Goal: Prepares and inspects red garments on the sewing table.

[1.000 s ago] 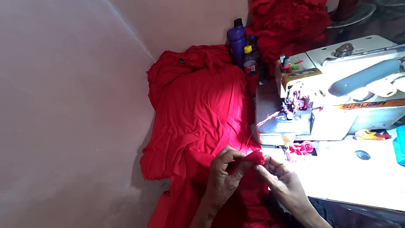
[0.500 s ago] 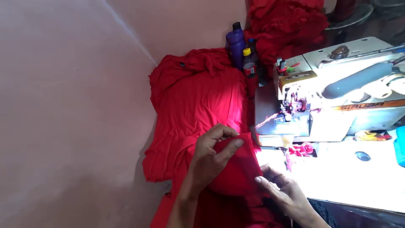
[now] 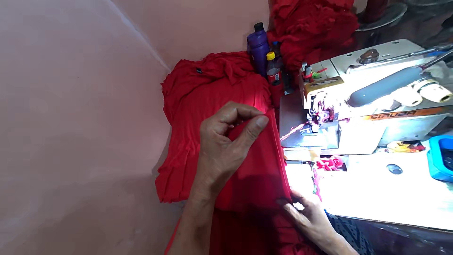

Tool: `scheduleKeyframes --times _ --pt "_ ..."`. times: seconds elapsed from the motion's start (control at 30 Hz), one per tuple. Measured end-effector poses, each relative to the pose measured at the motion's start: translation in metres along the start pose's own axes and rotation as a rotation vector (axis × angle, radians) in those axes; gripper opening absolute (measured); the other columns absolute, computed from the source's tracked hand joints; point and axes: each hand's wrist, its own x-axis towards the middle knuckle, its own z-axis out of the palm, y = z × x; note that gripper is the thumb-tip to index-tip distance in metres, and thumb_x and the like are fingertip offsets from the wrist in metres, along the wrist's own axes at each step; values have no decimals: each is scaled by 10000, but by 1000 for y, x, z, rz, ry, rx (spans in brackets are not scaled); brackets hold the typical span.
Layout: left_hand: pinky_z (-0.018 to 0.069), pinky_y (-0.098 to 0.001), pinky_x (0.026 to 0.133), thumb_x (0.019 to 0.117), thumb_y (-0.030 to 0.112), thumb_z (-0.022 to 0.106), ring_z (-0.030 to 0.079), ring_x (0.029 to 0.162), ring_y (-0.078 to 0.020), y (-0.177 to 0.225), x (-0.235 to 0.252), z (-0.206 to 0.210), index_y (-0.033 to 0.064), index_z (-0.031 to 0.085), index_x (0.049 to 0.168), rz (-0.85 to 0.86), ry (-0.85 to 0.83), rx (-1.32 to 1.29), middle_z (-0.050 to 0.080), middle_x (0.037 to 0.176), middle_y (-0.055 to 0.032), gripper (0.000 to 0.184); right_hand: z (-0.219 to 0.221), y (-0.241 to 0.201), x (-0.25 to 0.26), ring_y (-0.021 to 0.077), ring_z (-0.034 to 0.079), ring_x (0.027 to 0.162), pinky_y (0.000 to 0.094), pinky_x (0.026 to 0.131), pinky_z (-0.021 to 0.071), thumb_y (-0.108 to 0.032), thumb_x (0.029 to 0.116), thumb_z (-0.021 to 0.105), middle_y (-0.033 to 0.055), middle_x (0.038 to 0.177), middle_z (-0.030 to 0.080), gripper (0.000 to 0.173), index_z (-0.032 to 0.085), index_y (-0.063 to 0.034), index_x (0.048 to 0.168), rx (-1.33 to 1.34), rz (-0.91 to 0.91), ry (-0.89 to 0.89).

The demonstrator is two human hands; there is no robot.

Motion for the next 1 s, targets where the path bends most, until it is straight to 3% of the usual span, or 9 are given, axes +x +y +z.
scheduleKeyframes --times 0.03,0.1,0.23,0.3,0.37,0.6,0.83,0.9,1.0 --pt "431 -110 542 932 -10 655 502 543 33 33 11 -2 49 584 725 -131 -50 3 527 605 62 226 0 0 2 -11 689 928 171 854 559 -124 940 618 55 969 745 257 696 67 1094 26 -10 31" --pt "508 -97 636 962 99 658 595 686 53 50 25 4 84 664 933 79 -55 -37 624 793 103 33 1 -7 11 -4 660 905 178 832 559 -102 941 638 42 1008 696 279 601 82 1147 95 -86 129" --pt "526 -109 673 947 130 667 615 761 44 42 28 14 83 675 940 178 -57 -70 635 870 91 48 -2 -29 40 11 687 947 179 856 579 -117 918 706 46 1106 679 361 474 -10 1173 50 -295 306" --pt "516 -145 692 950 84 652 611 786 -9 37 26 13 40 684 926 138 -103 -128 631 866 36 60 -3 -38 50 -4 663 949 150 845 558 -115 921 704 38 1076 679 295 522 -24 1135 33 -318 303" --pt "447 -92 558 894 21 669 557 620 62 41 21 15 69 623 738 18 -51 -82 575 667 85 170 -1 -39 54 -8 641 938 135 829 536 -104 921 681 57 1039 674 221 571 -1 1083 -6 -337 284" --pt "525 -166 714 946 84 658 619 821 -40 34 28 17 38 700 947 190 -126 -134 639 894 12 63 -2 -28 50 -44 593 818 80 757 482 -85 935 643 67 913 669 155 642 45 1019 -38 -361 237" --pt "512 -145 789 978 67 633 611 861 61 41 70 12 36 682 976 394 22 -96 672 924 112 58 -24 -11 -4 70 707 928 202 884 534 -50 948 608 153 951 750 198 717 98 1018 -100 -150 -59" --pt "520 -154 765 969 49 628 617 829 59 36 95 18 45 668 968 415 95 -131 678 902 119 40 -36 -16 -10 -35 663 954 124 899 501 -108 1010 582 71 956 735 172 684 31 1015 -96 -199 -65" --pt "512 -184 784 964 51 633 618 834 13 2 120 47 -29 683 968 344 106 -138 685 894 21 94 -54 -54 -11 -80 644 839 111 802 518 -8 970 557 31 880 734 189 705 110 962 60 102 -33"
